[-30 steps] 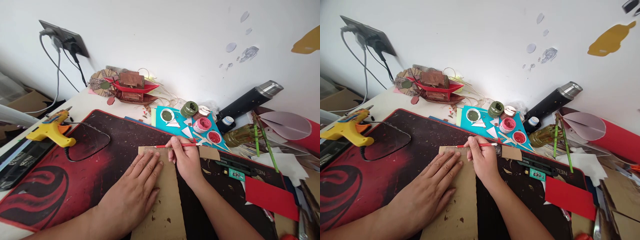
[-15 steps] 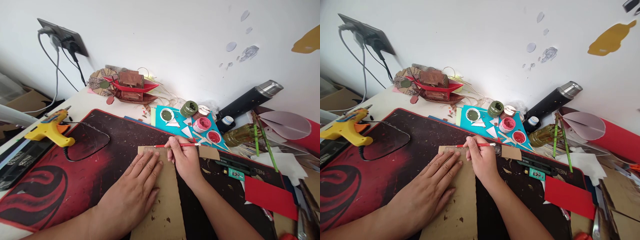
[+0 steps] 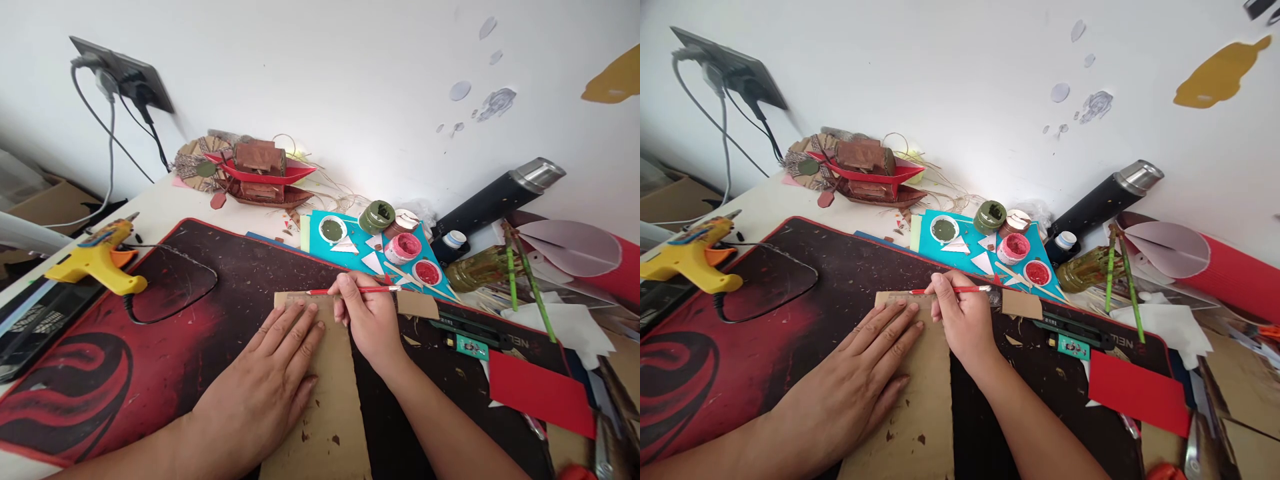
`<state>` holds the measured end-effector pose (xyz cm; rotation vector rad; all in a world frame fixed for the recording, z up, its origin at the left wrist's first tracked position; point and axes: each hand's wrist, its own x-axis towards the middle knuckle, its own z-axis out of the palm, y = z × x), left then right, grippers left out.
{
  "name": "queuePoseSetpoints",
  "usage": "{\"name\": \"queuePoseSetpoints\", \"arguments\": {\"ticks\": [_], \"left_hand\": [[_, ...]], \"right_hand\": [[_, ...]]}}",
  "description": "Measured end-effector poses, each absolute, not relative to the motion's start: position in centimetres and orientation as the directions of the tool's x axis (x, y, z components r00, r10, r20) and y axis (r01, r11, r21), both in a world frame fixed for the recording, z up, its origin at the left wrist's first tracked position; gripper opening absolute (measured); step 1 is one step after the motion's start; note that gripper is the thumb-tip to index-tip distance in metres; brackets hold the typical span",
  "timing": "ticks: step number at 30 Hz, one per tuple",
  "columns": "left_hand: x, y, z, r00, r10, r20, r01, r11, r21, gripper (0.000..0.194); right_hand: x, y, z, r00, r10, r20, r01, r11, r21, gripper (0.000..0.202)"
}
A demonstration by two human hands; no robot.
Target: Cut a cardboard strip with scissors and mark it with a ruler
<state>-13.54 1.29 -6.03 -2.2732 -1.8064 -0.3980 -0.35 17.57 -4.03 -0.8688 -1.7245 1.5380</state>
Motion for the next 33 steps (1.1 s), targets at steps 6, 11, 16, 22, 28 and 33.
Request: {"name": "queuePoseSetpoints", "arguments": {"ticks": [6,11,16,22,28,33], "left_hand": [[-13.58,1.3,-5.94,0.212,0.915,0.344,0.973,-0.229,0.009,0.059],[-13.61,1.23,-6.12,0.204,0.918,0.341,0.974,-0.226,0.027,0.058],[-13.61,1.17,-6.19,0.2,0.923,0.329,0.974,-0.223,0.034,0.059],[-13.67,1.13,-6.19,0.202,0.923,0.328,0.972,-0.229,0.047,0.06],[-13.68,1.07,-6.27,0.2,0.929,0.313,0.97,-0.233,0.072,0.061],[-13.68,1.15,-6.21,0.211,0.928,0.307,0.972,-0.232,0.031,0.061]], "right_hand": [[-0.38,17.54,-4.01,-0.565,0.824,0.049,0.064,0.103,-0.993,0.052],[-0.31,17.62,-4.02,-0.538,0.843,0.006,0.03,0.027,-0.999,0.054],[-0.32,17.62,-3.93,-0.548,0.836,0.016,0.035,0.042,-0.998,0.055],[-0.35,17.58,-3.91,-0.554,0.832,0.034,0.076,0.091,-0.993,0.054],[-0.28,17.57,-3.98,-0.531,0.847,0.008,0.026,0.025,-0.999,0.056],[-0.26,17.62,-3.94,-0.514,0.858,0.003,-0.01,-0.002,-1.0,0.057]]}}
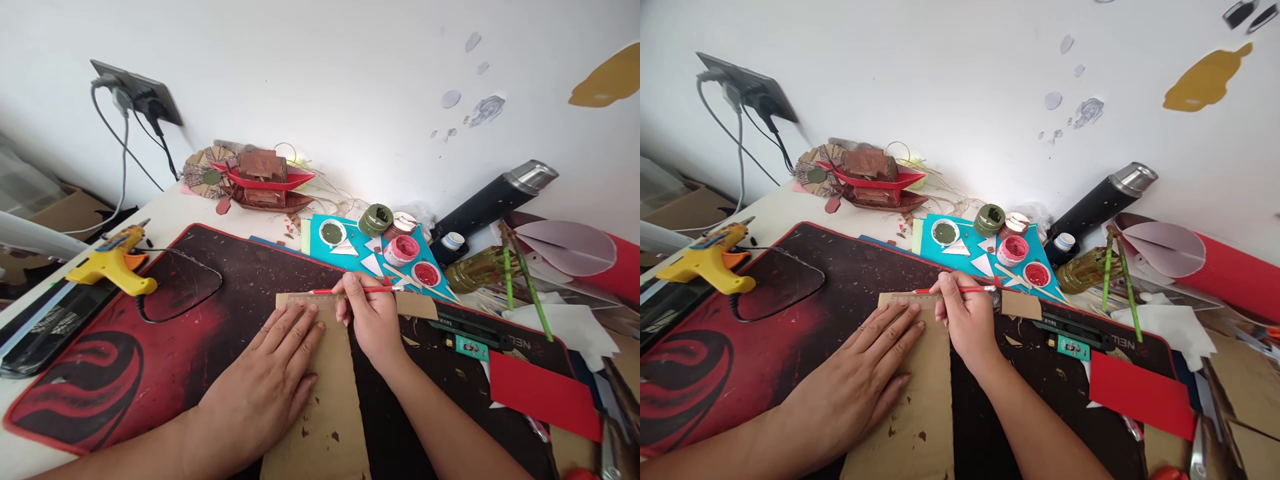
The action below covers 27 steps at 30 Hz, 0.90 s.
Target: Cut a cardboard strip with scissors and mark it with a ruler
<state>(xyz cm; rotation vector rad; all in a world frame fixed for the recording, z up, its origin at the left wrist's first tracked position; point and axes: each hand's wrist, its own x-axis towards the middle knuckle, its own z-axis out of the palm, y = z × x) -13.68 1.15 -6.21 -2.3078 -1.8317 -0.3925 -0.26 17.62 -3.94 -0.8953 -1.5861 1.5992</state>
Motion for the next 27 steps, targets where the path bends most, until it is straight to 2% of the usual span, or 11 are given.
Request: {"name": "queuePoseSetpoints", "arguments": {"ticks": [5,12,17,27], "left_hand": [[-13.7,1.2,-6.1,0.215,0.926,0.311,0.972,-0.234,0.023,0.061],[-13.6,1.0,-6.4,0.193,0.936,0.294,0.969,-0.228,0.091,0.062],[-13.7,1.1,-6.5,0.192,0.935,0.298,0.968,-0.23,0.097,0.062],[-13.8,1.1,-6.5,0.193,0.946,0.262,0.97,-0.224,0.092,0.06]], "right_hand": [[-0.3,17.7,-3.8,-0.499,0.866,-0.021,-0.017,-0.034,-0.999,0.061],[-0.2,18.0,-3.8,-0.497,0.867,-0.026,-0.045,-0.056,-0.997,0.06],[-0.2,18.1,-3.8,-0.498,0.867,-0.021,-0.068,-0.064,-0.996,0.063],[1.2,18.9,-3.7,-0.421,0.907,0.012,-0.066,-0.017,-0.998,0.063]]}}
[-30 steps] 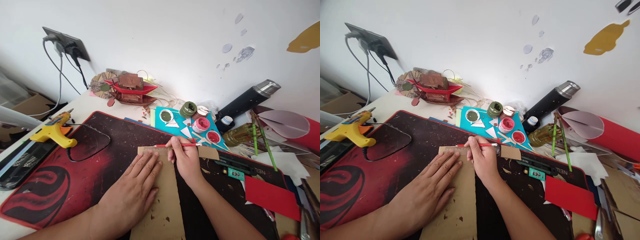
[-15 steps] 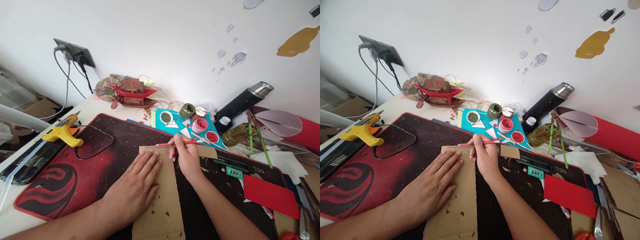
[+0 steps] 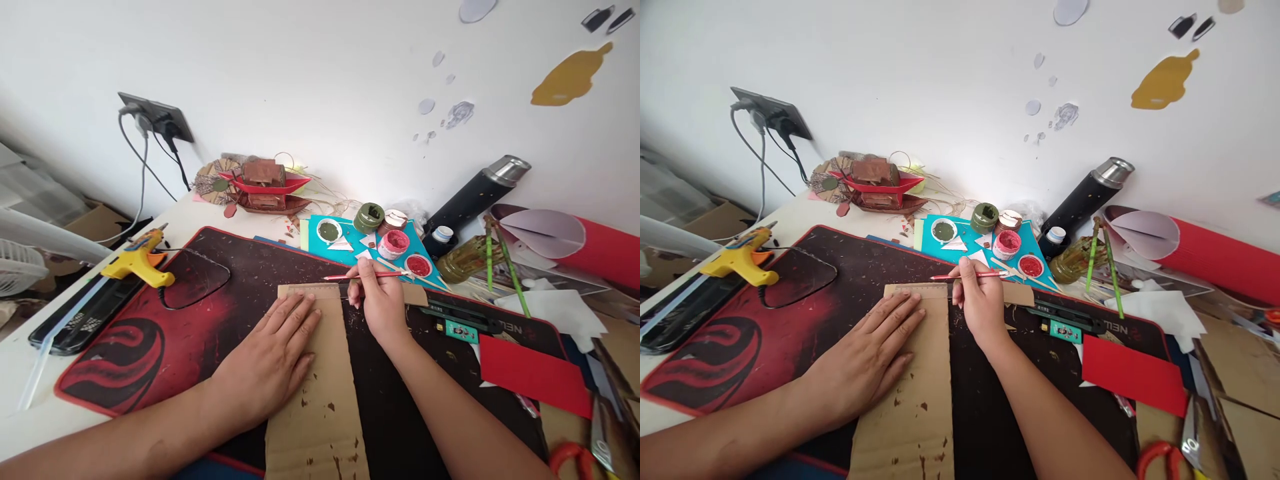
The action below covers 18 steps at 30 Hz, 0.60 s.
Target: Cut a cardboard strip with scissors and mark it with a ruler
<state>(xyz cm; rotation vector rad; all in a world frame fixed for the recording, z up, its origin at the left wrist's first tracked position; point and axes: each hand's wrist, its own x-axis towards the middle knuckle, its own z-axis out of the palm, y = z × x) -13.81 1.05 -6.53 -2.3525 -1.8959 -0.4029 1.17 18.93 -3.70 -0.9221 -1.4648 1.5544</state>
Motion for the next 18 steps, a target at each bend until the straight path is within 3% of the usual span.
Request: {"name": "queuePoseSetpoints", "arguments": {"ticks": [12,18], "left_hand": [[-13.4,1.1,-5.6,0.236,0.912,0.337,0.969,-0.249,-0.004,0.043],[-13.3,0.6,-4.7,0.338,0.896,0.287,0.94,-0.336,-0.059,0.041]], "right_hand": [[1.6,19.3,-4.1,-0.433,0.899,0.057,-0.066,0.032,-0.997,0.063],[1.7,19.1,-4.0,-0.451,0.89,0.071,-0.054,0.052,-0.997,0.064]]}}
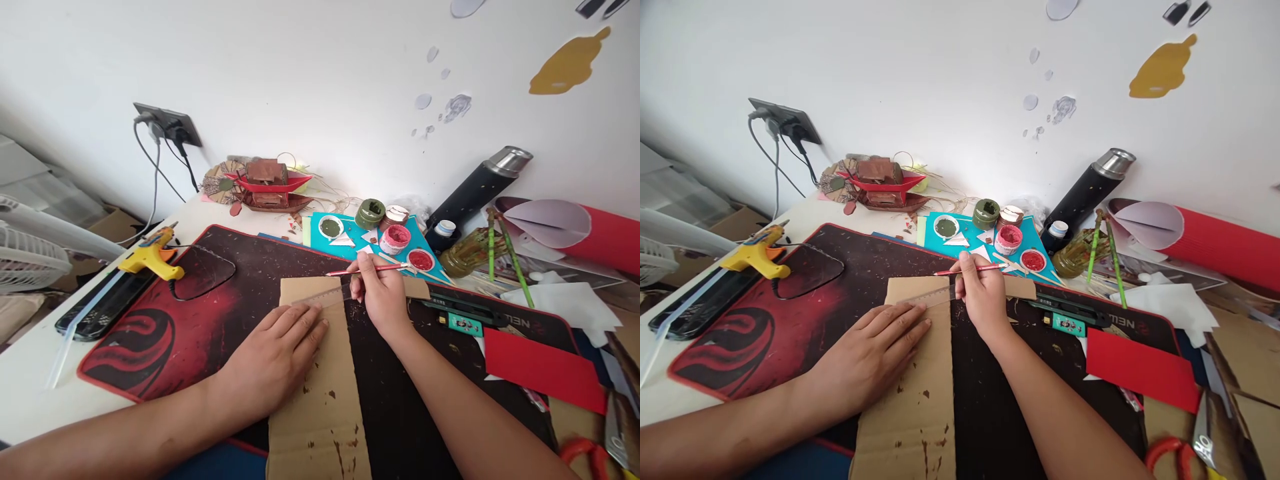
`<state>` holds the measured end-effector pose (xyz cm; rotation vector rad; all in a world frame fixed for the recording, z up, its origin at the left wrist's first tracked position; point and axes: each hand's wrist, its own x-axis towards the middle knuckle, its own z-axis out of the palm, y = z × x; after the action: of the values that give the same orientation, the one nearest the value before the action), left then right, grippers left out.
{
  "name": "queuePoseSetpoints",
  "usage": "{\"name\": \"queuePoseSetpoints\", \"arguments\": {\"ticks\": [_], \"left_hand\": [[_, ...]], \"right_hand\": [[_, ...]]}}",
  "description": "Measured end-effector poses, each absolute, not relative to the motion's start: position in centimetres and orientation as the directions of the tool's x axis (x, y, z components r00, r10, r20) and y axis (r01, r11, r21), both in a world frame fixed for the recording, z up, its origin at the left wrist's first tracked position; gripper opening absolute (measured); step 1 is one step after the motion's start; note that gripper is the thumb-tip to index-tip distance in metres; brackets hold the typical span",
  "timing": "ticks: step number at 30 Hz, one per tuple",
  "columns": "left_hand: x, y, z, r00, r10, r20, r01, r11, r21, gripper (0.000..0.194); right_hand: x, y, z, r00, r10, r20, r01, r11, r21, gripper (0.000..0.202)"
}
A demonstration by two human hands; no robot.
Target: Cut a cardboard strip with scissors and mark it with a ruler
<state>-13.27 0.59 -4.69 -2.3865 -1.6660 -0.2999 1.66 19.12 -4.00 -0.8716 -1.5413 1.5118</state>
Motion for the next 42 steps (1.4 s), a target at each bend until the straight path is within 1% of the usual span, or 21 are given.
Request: {"name": "queuePoseSetpoints", "arguments": {"ticks": [3,8,12,14,20,33,42], "left_hand": [[-13.2,0.3,-4.4,0.385,0.879,0.281,0.921,-0.386,-0.053,0.042],[-13.1,0.4,-4.0,0.42,0.851,0.316,0.901,-0.433,-0.033,0.039],[-13.0,0.3,-4.0,0.448,0.819,0.359,0.886,-0.462,-0.051,0.038],[-12.9,0.0,-4.1,0.454,0.812,0.366,0.885,-0.46,-0.076,0.039],[-12.2,-1.0,-4.3,0.455,0.833,0.315,0.89,-0.438,-0.128,0.043],[-11.9,-0.9,-3.7,0.426,0.827,0.367,0.904,-0.405,-0.137,0.046],[-11.9,-1.0,-4.2,0.42,0.825,0.379,0.906,-0.403,-0.128,0.041]], "right_hand": [[1.6,19.0,-4.0,-0.46,0.884,0.085,-0.061,0.064,-0.996,0.065],[1.6,19.0,-3.9,-0.466,0.879,0.101,-0.059,0.083,-0.995,0.065],[1.6,19.0,-3.9,-0.472,0.875,0.105,-0.05,0.093,-0.994,0.066],[1.6,18.9,-3.9,-0.471,0.876,0.103,-0.04,0.096,-0.995,0.066],[1.6,19.0,-4.0,-0.468,0.878,0.099,-0.039,0.091,-0.995,0.068],[1.6,18.9,-3.9,-0.466,0.881,0.086,-0.035,0.079,-0.996,0.068],[1.6,18.9,-4.0,-0.466,0.878,0.111,-0.06,0.093,-0.994,0.061]]}}
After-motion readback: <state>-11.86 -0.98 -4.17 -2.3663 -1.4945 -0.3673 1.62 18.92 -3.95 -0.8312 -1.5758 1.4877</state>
